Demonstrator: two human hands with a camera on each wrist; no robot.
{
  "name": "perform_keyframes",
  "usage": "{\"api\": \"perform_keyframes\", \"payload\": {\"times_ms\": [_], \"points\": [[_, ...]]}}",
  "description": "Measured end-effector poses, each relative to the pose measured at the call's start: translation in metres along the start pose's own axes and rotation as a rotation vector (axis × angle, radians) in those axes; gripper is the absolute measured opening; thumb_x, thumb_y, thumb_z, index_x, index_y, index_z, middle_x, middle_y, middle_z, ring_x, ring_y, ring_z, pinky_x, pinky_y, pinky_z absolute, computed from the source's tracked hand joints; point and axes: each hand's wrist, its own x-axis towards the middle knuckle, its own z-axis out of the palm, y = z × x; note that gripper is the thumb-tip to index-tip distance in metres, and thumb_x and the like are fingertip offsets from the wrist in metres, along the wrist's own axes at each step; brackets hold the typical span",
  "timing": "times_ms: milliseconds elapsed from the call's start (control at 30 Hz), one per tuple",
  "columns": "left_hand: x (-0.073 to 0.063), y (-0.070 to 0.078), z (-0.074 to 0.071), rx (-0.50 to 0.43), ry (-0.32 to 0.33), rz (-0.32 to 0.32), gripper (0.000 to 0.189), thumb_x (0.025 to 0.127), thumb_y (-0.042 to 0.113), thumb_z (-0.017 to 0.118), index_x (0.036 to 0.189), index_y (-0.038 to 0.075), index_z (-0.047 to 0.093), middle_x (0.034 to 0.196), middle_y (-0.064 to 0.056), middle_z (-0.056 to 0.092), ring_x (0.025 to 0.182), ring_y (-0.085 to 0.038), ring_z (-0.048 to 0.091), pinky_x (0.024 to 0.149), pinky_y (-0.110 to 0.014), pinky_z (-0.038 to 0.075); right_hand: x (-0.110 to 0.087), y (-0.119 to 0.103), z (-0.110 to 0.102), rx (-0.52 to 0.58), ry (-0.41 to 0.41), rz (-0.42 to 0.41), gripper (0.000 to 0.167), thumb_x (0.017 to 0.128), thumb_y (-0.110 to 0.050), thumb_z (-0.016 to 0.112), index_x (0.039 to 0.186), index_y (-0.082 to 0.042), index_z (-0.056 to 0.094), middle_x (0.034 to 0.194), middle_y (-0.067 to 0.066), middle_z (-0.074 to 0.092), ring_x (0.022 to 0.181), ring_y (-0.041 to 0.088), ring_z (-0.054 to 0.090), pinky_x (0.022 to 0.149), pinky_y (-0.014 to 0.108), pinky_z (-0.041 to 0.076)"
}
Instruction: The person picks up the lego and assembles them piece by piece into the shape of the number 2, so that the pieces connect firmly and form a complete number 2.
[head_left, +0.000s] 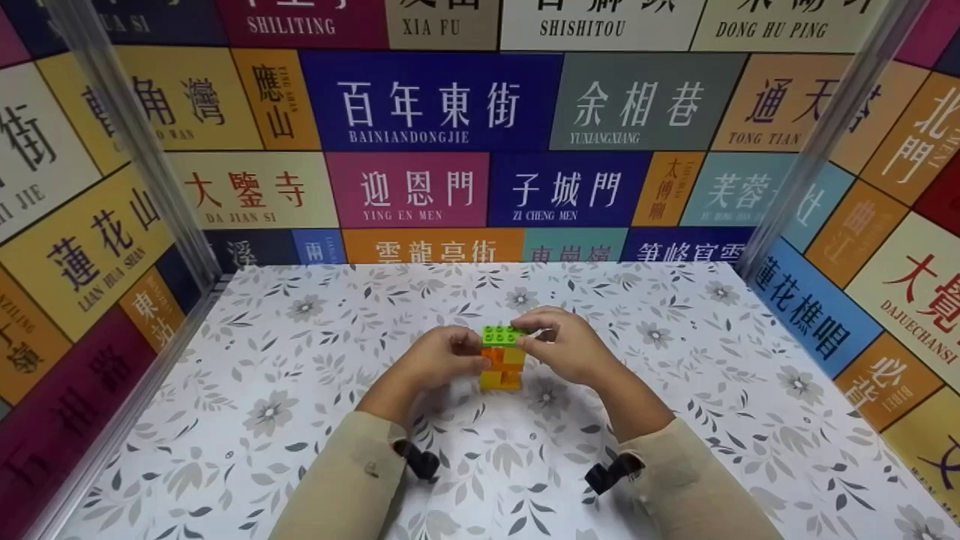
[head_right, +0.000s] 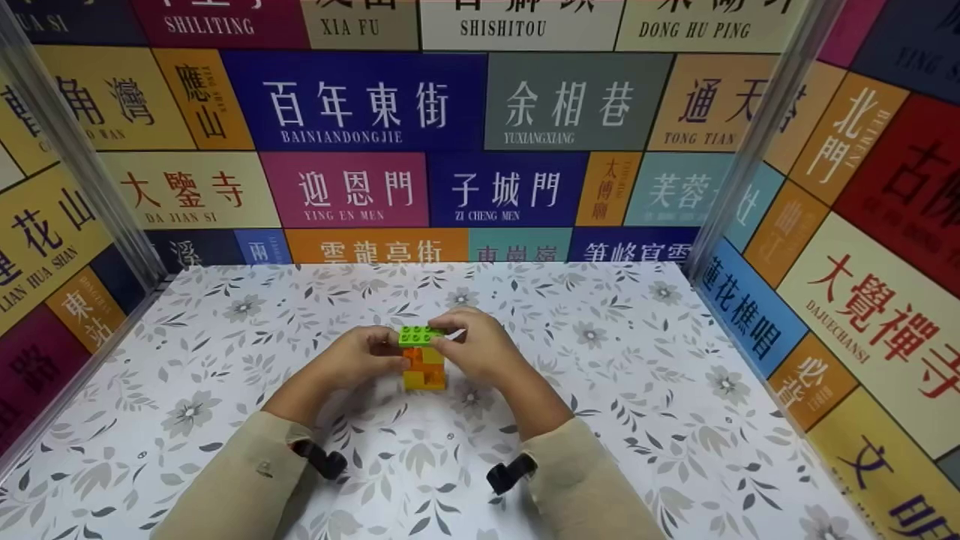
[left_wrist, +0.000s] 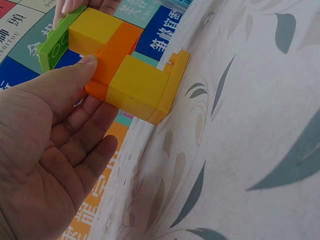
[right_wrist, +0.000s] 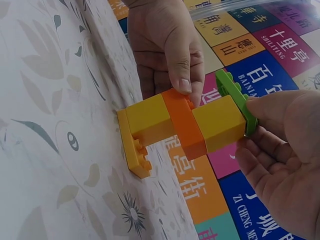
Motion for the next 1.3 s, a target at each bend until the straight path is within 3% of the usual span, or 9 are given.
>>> {"api": "perform_keyframes", "payload": {"times_ms": [267, 567, 1000, 1133, 1300], "points": [[0.001, 0.003, -0.001, -0.015, -0.02, -0.045, 0.015, 0.093, 0.03, 0.084, 0.107, 0.028, 0.078, 0.111, 0.006, 0.076, 0.11, -0.019, 0.068, 0.111, -0.047, 0.052, 0.001, 0.002, -0.002, 0.039, -0.006, 0.064, 0.031, 0.1, -0.022, 0.076, 0.131, -0.019, 0.077, 0.133, 0.005, 0.073, 0.117, 0.029, 0.072, 0.094, 0.038, 0.063], [0.003, 0.003, 0.0, -0.003, -0.014, -0.022, 0.014, 0.093, 0.03, 0.084, 0.105, 0.026, 0.078, 0.109, 0.006, 0.077, 0.108, -0.018, 0.069, 0.109, -0.044, 0.054, 0.0, -0.002, -0.001, 0.027, -0.013, 0.017, 0.032, 0.101, -0.016, 0.073, 0.133, -0.011, 0.075, 0.134, 0.01, 0.071, 0.12, 0.029, 0.07, 0.102, 0.042, 0.061], [-0.001, 0.001, -0.002, 0.008, -0.013, -0.059, 0.021, 0.092, 0.033, 0.085, 0.111, 0.028, 0.078, 0.111, 0.007, 0.077, 0.11, -0.017, 0.07, 0.112, -0.044, 0.053, 0.004, 0.006, 0.001, 0.122, -0.022, 0.027, 0.038, 0.099, -0.019, 0.076, 0.136, -0.011, 0.072, 0.135, 0.011, 0.073, 0.117, 0.031, 0.073, 0.094, 0.036, 0.062], [-0.001, 0.002, -0.001, 0.003, -0.015, -0.054, 0.022, 0.093, 0.033, 0.084, 0.113, 0.028, 0.078, 0.112, 0.008, 0.077, 0.109, -0.016, 0.07, 0.11, -0.043, 0.055, 0.004, 0.01, -0.001, 0.134, -0.013, 0.06, 0.04, 0.096, -0.022, 0.08, 0.135, -0.016, 0.074, 0.133, 0.009, 0.074, 0.114, 0.028, 0.074, 0.091, 0.035, 0.063], [-0.001, 0.0, 0.0, 0.015, -0.023, 0.007, 0.025, 0.092, 0.033, 0.085, 0.115, 0.025, 0.078, 0.112, 0.006, 0.077, 0.107, -0.015, 0.07, 0.108, -0.042, 0.056, 0.003, 0.015, -0.001, 0.175, -0.029, 0.076, 0.047, 0.092, -0.018, 0.084, 0.137, -0.011, 0.072, 0.123, 0.012, 0.077, 0.107, 0.023, 0.075, 0.09, 0.031, 0.063]]}}
